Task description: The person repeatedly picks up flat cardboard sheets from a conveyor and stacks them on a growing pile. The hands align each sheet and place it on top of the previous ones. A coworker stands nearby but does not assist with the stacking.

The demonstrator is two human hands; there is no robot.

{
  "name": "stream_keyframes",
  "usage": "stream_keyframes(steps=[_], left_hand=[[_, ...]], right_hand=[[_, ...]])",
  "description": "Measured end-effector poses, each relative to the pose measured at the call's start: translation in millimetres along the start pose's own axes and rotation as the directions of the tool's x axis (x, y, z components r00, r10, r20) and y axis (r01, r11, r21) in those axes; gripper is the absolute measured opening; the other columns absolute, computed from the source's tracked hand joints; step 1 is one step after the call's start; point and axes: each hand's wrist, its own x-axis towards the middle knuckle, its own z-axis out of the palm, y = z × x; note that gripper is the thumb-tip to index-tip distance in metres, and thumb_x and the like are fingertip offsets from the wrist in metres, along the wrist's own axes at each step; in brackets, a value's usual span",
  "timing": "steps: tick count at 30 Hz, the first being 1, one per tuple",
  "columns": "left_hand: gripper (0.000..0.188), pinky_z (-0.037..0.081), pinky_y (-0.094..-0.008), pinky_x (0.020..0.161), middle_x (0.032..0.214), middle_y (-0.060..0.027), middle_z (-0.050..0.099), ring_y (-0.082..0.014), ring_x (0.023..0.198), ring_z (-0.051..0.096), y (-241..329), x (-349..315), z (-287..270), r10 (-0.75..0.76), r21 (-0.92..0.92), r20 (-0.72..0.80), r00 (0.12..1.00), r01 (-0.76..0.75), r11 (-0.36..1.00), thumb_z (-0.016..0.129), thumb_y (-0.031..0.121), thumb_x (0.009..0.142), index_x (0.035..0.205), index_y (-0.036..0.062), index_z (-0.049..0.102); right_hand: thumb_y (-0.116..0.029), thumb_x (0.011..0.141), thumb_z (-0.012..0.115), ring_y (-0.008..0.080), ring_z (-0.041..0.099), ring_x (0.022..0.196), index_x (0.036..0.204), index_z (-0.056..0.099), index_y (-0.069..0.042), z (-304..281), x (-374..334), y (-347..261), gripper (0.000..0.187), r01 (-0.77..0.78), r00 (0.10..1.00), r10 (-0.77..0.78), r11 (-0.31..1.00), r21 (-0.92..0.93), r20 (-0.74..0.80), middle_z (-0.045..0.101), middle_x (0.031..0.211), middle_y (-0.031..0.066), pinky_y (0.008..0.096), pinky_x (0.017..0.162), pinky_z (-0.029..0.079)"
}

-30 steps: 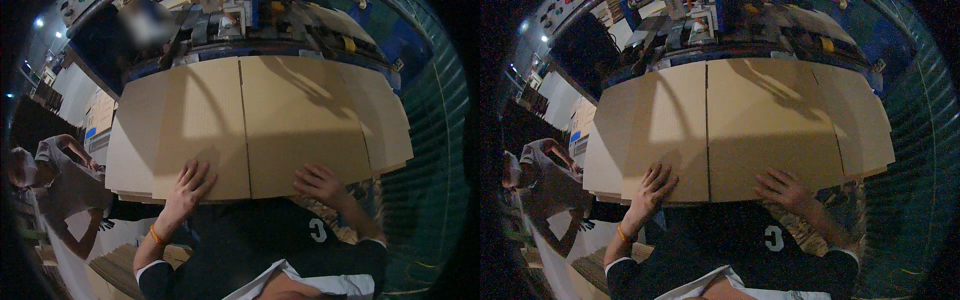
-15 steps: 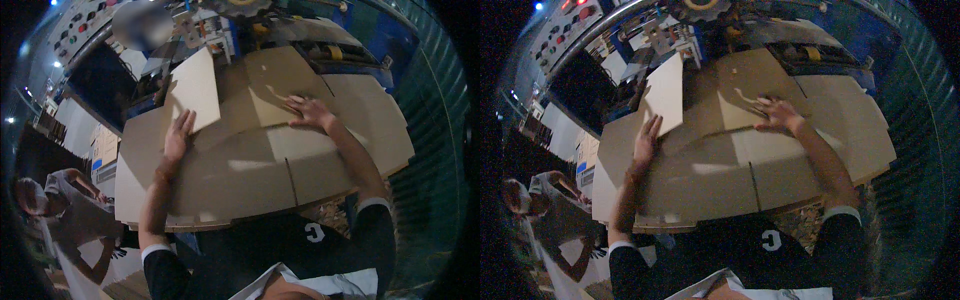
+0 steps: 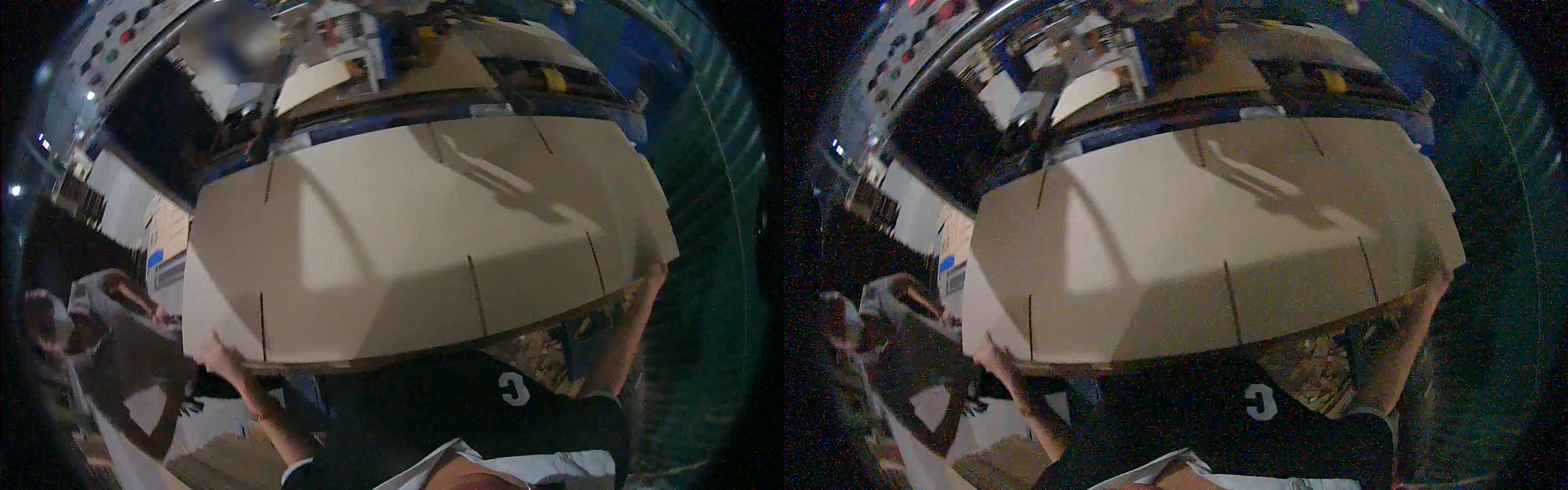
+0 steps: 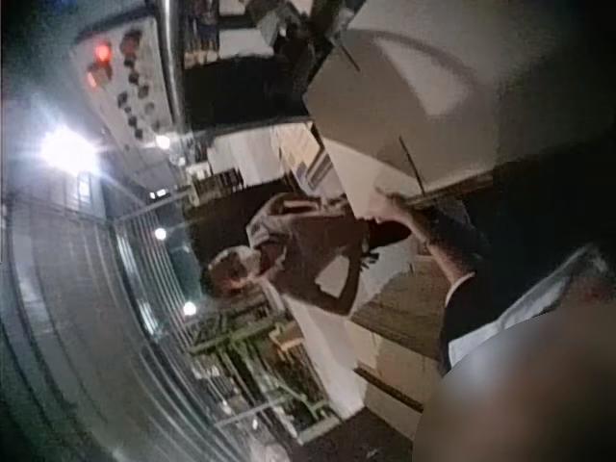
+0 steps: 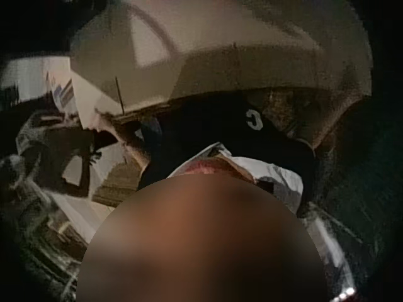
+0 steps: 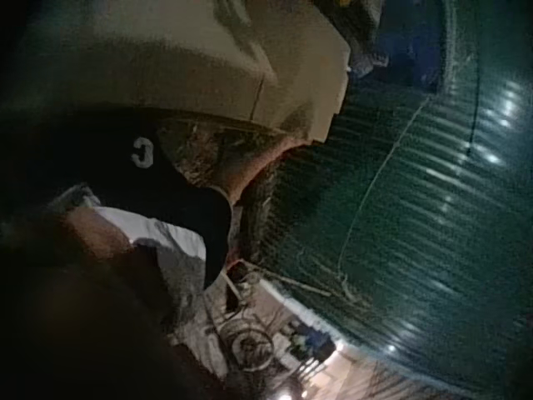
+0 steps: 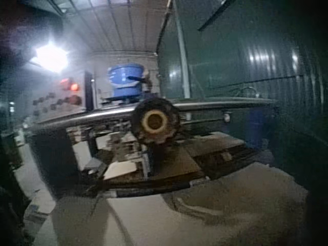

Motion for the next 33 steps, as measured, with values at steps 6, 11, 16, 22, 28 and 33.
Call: stream_keyframes(steps=[6, 11, 16, 22, 28, 33], left_hand=[[0.050, 0.037, -0.0397, 0.096, 0.130, -0.0204, 0.042, -0.0277, 0.112, 0.048, 6.5, 1.4, -35.4, -0.018, -0.770, -0.558, 0.830, -0.510, 0.383, 0.057, 0.014, 0.084, 0.126, -0.0065, 0.039], [0.032, 0.046, -0.0339, 0.085, 0.112, -0.0158, 0.056, -0.0225, 0.101, 0.055, 4.9, 24.9, -78.1, 0.028, -0.916, 0.046, 0.999, 0.054, -0.398, 0.056, 0.009, 0.085, 0.111, -0.0086, 0.049], [0.032, 0.045, -0.0346, 0.088, 0.103, -0.0147, 0.061, -0.0253, 0.097, 0.057, -9.6, -5.4, -80.7, 0.273, -0.322, -0.539, 0.797, -0.494, 0.808, 0.056, 0.007, 0.083, 0.113, -0.0049, 0.054], [0.040, 0.033, -0.0458, 0.102, 0.125, -0.0163, 0.053, -0.0303, 0.116, 0.050, 51.6, -112.0, -74.3, 0.700, -0.563, -0.438, 0.564, -0.779, 0.275, 0.055, 0.005, 0.077, 0.117, 0.0064, 0.058], [0.042, 0.025, -0.0491, 0.106, 0.134, -0.0134, 0.044, -0.0355, 0.126, 0.039, 104.2, -139.5, -75.0, 0.986, -0.306, -0.089, 0.144, -0.946, 0.111, 0.052, 0.012, 0.081, 0.123, 0.0137, 0.055], [0.053, 0.025, -0.0483, 0.106, 0.139, -0.0131, 0.039, -0.0332, 0.128, 0.036, 112.4, -117.3, -73.7, 0.995, -0.210, -0.078, 0.068, -0.976, 0.050, 0.054, 0.011, 0.077, 0.130, 0.0132, 0.047]], right_hand=[[-0.021, 0.082, 0.063, 0.0259, 0.057, 0.093, 0.110, 0.057, 0.006, 19.6, 37.8, -29.0, 0.039, 0.041, 0.999, -0.042, 0.999, -0.024, -0.029, 0.058, 0.108, 0.0112, 0.0389, 0.081, 0.047], [-0.018, 0.080, 0.065, 0.0273, 0.054, 0.100, 0.122, 0.046, 0.003, 64.8, 22.4, -133.0, 0.051, -0.197, 0.980, 0.197, 0.980, -0.012, 0.021, 0.053, 0.118, 0.0126, 0.0403, 0.085, 0.045], [-0.017, 0.083, 0.060, 0.0254, 0.054, 0.103, 0.127, 0.042, 0.000, 77.9, -103.1, -231.4, 0.051, 0.164, 0.976, -0.142, 0.977, -0.133, 0.163, 0.051, 0.123, 0.0129, 0.0374, 0.086, 0.045], [-0.008, 0.081, 0.054, 0.0279, 0.054, 0.110, 0.105, 0.063, -0.008, 108.2, -259.1, -219.8, 0.025, 0.785, 0.156, -0.162, 0.619, -0.022, 0.974, 0.057, 0.121, 0.0081, 0.0415, 0.093, 0.043], [-0.018, 0.068, 0.068, 0.0275, 0.050, 0.116, 0.106, 0.063, -0.015, 137.2, -252.7, -196.0, 0.039, 0.864, -0.244, -0.177, 0.406, 0.297, 0.953, 0.055, 0.123, 0.0046, 0.0441, 0.097, 0.039], [-0.033, 0.063, 0.071, 0.0291, 0.041, 0.123, 0.124, 0.050, -0.015, 161.1, -229.9, -178.9, 0.067, 0.890, -0.270, -0.028, 0.374, 0.261, 0.962, 0.046, 0.132, 0.0053, 0.0461, 0.104, 0.031]])
